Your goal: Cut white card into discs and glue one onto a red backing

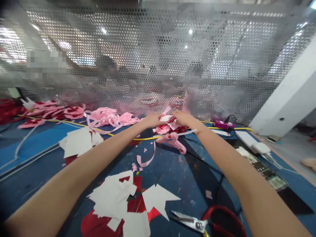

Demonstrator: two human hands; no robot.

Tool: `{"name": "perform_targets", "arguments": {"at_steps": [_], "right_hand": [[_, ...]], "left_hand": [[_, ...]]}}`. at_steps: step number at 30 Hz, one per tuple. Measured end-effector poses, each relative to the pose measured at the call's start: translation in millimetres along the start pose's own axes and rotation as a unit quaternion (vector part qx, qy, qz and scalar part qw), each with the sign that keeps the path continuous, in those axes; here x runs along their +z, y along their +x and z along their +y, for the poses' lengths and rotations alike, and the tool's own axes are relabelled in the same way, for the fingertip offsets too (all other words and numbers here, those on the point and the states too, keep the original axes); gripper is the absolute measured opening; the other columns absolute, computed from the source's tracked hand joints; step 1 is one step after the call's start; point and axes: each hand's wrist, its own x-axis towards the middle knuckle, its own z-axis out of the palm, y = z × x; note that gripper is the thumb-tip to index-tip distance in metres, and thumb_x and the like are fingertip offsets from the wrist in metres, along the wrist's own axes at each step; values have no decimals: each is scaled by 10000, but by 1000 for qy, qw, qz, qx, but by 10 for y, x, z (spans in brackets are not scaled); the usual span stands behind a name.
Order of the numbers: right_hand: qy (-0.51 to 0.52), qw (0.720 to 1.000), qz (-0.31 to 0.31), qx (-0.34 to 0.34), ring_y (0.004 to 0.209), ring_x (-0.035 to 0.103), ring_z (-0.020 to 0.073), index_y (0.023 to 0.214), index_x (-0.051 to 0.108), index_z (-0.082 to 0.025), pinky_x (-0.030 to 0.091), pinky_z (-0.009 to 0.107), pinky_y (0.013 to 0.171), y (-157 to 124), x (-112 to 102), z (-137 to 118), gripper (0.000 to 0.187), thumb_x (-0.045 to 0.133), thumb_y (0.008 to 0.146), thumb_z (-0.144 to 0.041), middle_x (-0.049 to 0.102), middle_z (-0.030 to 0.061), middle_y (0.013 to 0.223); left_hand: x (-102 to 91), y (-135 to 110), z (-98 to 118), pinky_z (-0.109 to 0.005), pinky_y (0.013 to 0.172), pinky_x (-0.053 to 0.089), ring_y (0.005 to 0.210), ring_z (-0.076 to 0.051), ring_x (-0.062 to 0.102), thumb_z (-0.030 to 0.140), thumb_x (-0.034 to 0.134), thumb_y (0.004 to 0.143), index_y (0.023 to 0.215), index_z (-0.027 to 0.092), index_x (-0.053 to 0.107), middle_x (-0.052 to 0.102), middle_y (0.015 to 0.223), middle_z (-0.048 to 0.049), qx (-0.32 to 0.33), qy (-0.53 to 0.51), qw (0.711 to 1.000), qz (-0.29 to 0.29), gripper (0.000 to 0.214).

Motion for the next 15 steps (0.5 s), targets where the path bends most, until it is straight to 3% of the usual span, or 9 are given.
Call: {"name": "perform_targets", "arguments": {"at_steps": [2,6,11,15], "right_hand": [[2,1000,-6,0,1131,515,231,1213,529,-143,395,379,959,114,95,39,405,536,811,-88,538,137,1267],[8,1000,-22,11,1093,544,214,1258,497,-193,424,337,922,184,225,134,484,593,788,-128,545,112,1264],[5,999,-27,43,986,582,199,1126,564,-155,458,415,863,94,284,198,303,540,874,-320,594,89,1139],[4,999,-1,36,1088,530,233,1184,544,-146,411,365,922,50,291,112,368,571,826,-227,554,125,1219]], "left_hand": [[94,145,32,-296,760,447,894,-265,626,523,574,737,988,166,663,688,980,-114,0,15,1000,-11,445],[156,262,-65,-289,770,444,894,-246,631,435,440,854,934,142,669,688,967,-140,-25,40,999,4,380],[-55,161,-452,-323,819,431,960,-255,615,277,347,903,1010,138,640,675,1001,-151,-61,64,994,65,342],[-137,8,-740,-393,913,385,1099,-277,532,209,451,838,1104,181,599,625,1136,-134,-49,71,993,86,305]]}}
